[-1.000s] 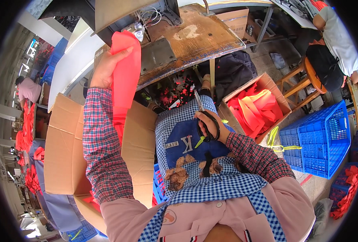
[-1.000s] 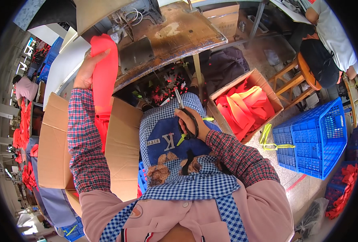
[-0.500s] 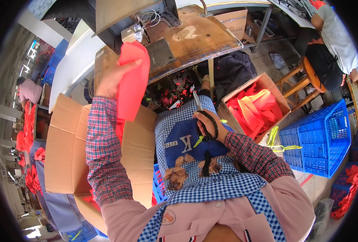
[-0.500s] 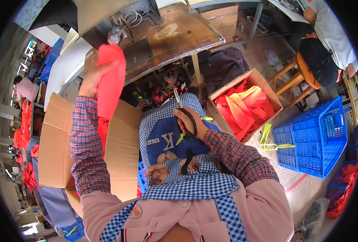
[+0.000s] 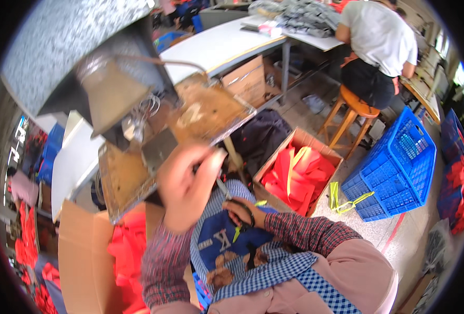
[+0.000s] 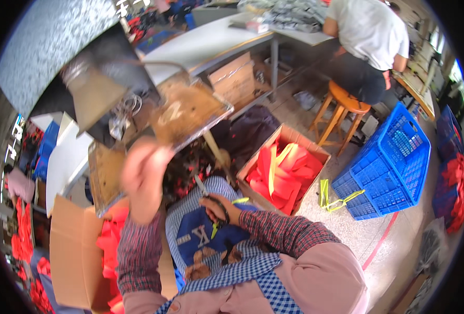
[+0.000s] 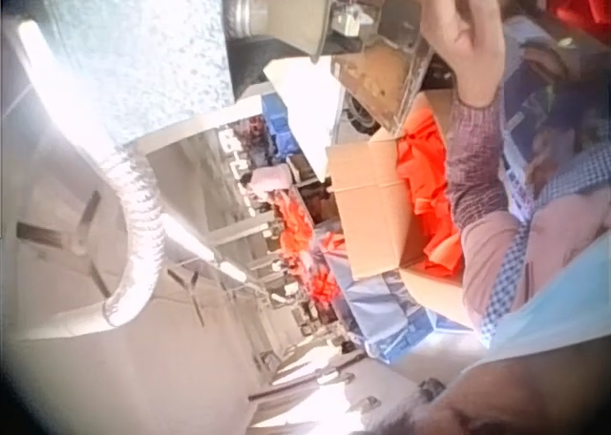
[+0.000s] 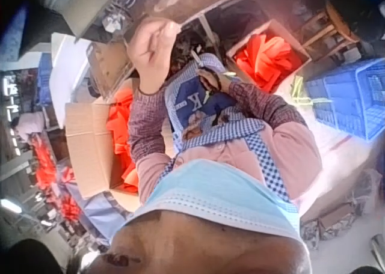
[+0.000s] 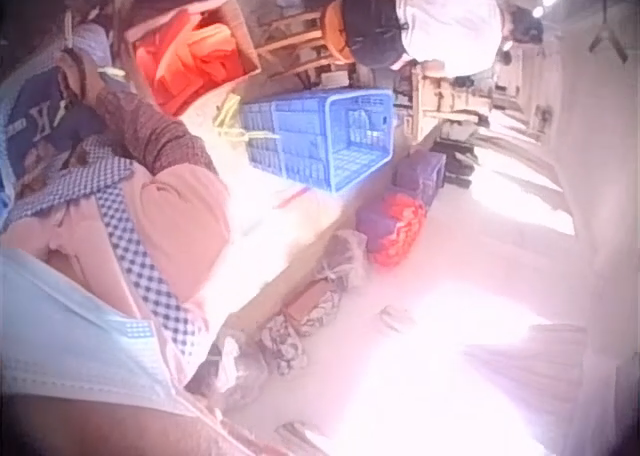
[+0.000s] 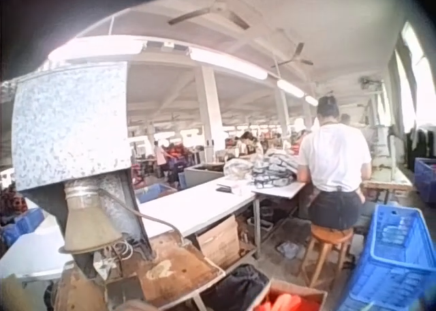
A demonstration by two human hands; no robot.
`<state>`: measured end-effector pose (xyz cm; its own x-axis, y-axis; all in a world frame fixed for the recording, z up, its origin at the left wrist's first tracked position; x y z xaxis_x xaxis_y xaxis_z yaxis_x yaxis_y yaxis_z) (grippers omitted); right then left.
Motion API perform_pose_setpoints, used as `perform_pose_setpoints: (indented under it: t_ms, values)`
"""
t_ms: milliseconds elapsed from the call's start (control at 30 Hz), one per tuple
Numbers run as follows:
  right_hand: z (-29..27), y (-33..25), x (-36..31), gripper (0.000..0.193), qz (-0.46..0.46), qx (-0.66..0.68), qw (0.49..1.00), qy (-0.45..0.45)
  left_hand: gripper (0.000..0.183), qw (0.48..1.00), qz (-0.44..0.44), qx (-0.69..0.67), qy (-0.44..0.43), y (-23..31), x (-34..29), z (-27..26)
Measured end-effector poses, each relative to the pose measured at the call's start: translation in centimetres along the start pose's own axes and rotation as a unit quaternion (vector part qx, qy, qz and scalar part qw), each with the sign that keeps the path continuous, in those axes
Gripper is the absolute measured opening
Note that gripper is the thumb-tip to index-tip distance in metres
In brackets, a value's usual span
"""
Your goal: Cutting strips of red fabric using scissors and placing them into a box.
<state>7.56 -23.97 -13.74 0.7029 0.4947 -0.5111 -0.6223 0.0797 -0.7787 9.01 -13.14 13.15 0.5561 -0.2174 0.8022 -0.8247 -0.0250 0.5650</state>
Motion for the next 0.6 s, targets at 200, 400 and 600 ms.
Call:
perform_pose_setpoints:
  t_ms: [200,400,600]
  values:
    - [0.5,-0.4,-0.4,0.034,0.004,-0.005,0.999,-0.048,0.023,0.926,0.296,-0.195,0.128,12.7,-3.1,-4.5]
    - [0.8,-0.7,-0.2,0.039,-0.022,-0.013,0.999,-0.024,0.019,0.926,0.251,-0.28,0.029,16.8,-2.3,-5.1]
    - [0.8,-0.9,-0.1,0.035,-0.018,-0.025,0.999,-0.017,0.02,0.924,0.219,-0.312,-0.011,17.6,-2.6,-6.0]
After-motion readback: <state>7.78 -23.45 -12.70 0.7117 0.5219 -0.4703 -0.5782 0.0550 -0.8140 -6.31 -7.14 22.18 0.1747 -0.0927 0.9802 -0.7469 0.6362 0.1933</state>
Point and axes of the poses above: each hand's wrist, its own x-axis towards the middle knuckle, its own z-axis out of the palm, y = z × x, the point moved 1 cm from there along x, towards the middle knuckle, and after that the axes turned 14 degrees about z, right-handed, at the moved point
